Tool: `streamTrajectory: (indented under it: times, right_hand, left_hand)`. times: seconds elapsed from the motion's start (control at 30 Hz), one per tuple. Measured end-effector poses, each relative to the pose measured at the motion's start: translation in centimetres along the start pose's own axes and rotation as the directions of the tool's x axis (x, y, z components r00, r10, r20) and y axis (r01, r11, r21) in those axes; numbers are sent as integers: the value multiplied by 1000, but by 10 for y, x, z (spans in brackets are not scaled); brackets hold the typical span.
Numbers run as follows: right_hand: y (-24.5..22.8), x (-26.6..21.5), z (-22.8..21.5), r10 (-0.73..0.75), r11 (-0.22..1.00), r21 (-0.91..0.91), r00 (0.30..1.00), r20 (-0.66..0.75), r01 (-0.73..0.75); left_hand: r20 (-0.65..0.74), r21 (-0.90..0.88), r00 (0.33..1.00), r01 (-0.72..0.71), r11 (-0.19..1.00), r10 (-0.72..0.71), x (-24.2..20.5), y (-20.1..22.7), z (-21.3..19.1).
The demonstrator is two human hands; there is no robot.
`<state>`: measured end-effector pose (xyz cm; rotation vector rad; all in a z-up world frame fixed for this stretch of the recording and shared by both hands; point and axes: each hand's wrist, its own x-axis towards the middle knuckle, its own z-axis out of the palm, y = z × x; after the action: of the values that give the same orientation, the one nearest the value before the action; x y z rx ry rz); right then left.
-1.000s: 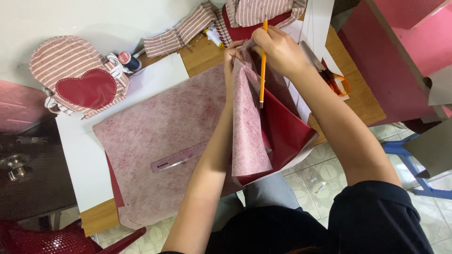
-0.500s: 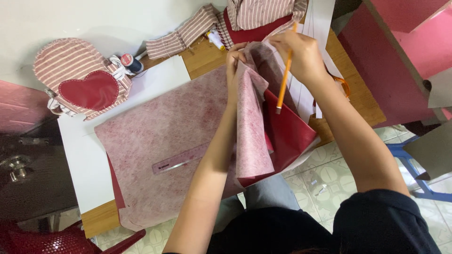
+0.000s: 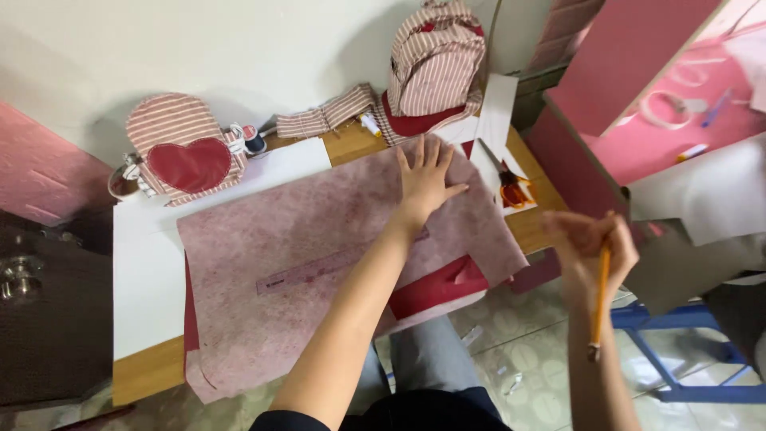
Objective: Marking lines on a piece of material using a ruler and pencil for leather goods production
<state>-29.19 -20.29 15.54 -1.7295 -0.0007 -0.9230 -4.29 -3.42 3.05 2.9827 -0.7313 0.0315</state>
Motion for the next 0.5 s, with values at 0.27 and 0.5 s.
streamTrajectory:
  times: [0.27, 0.5]
  right_hand:
    - [-43, -84, 25, 43, 999, 8, 998, -36, -43]
    - [-78, -106, 77, 78, 984, 138, 967, 242, -114]
  left_hand:
    - [-448, -866, 894, -438, 242, 12, -206, 63, -106]
    - [-521, -839, 850, -493, 231, -77, -282, 11, -120]
